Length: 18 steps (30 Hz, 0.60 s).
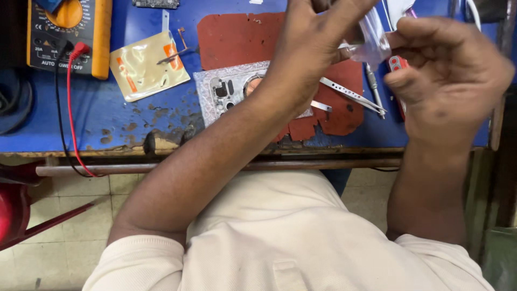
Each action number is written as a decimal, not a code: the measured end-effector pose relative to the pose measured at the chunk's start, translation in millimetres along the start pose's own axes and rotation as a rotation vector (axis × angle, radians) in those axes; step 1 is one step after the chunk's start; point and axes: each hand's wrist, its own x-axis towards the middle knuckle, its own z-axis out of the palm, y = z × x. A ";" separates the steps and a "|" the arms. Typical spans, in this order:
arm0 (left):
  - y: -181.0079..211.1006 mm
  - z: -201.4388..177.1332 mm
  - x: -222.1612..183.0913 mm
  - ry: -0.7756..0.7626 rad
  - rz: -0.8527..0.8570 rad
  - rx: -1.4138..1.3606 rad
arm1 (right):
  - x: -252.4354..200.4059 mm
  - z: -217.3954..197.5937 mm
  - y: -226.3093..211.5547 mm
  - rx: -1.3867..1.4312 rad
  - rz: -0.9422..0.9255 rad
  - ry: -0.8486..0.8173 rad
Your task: The person uses a red electric screwdriver to remove screws from the internal frame of a disassembled smartphone. They wipe the internal components with a cloth and place a white back cover onto the frame, pressing it into place. Finally, they inspect the assembled phone from multiple angles.
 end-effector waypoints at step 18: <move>-2.2 9.1 -6.8 -0.071 -0.048 0.037 | -20.5 -19.9 29.7 -0.212 -0.190 0.023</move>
